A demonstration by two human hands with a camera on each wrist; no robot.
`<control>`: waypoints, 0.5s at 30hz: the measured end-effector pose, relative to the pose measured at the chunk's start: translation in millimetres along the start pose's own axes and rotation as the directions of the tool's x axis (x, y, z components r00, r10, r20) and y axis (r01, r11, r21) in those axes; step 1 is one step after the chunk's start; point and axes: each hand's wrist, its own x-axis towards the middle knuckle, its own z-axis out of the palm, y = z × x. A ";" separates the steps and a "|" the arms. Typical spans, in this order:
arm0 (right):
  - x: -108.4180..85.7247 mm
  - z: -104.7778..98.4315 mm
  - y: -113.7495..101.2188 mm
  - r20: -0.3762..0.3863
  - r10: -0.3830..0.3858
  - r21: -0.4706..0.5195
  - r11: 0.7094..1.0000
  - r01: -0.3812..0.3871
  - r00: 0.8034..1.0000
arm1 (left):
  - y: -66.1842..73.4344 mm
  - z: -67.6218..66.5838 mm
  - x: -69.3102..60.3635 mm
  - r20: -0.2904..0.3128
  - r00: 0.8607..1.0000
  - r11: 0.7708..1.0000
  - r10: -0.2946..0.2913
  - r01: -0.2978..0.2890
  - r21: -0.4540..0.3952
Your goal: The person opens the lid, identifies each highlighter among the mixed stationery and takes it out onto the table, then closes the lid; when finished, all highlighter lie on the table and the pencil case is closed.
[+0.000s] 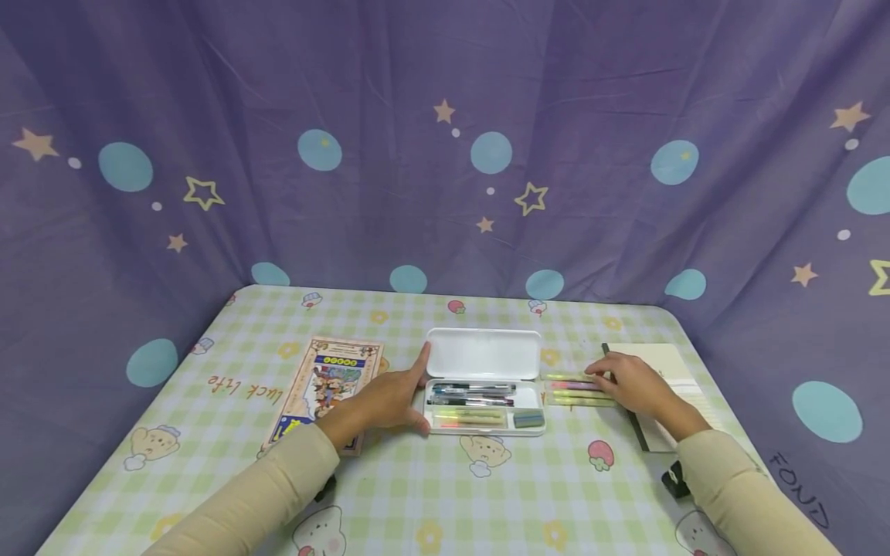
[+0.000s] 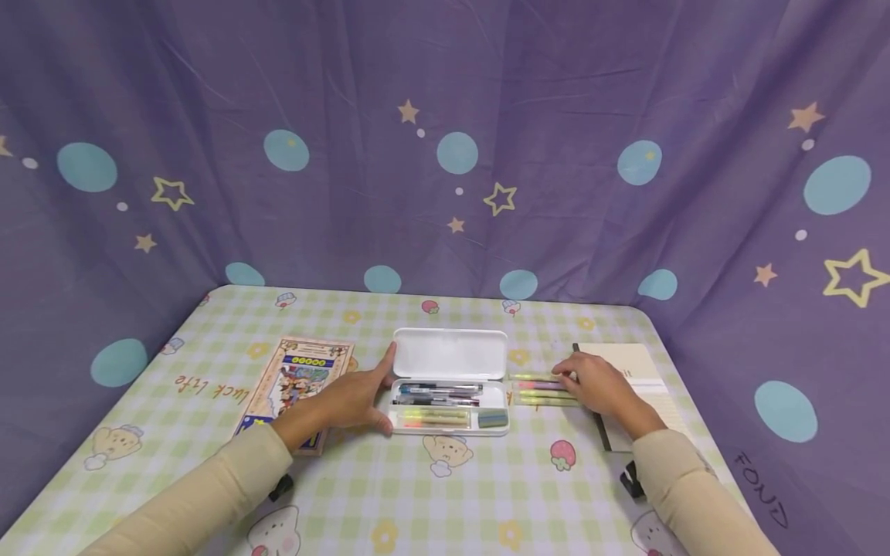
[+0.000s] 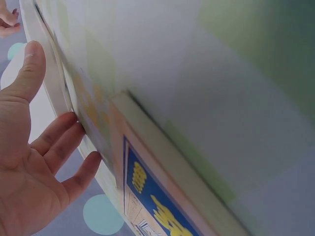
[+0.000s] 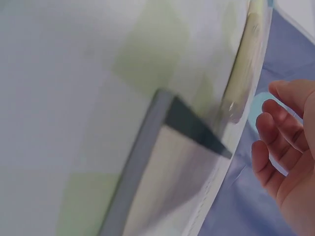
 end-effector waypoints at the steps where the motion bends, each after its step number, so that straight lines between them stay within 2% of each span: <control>1: 0.8 -0.3 -2.2 0.000 -0.007 0.001 1.000 0.007 1.000 | -0.1 0.2 -0.1 -0.002 1.000 1.000 0.001 -0.001 -0.001; 10: 5.5 1.2 -24.3 -0.032 -0.090 0.006 0.996 0.090 0.995 | -0.5 0.0 0.0 0.003 1.000 1.000 0.006 -0.006 0.016; 15: 7.5 4.3 -37.6 -0.035 -0.102 0.028 0.994 0.103 0.994 | -0.8 0.9 0.1 0.009 1.000 1.000 0.002 -0.002 0.022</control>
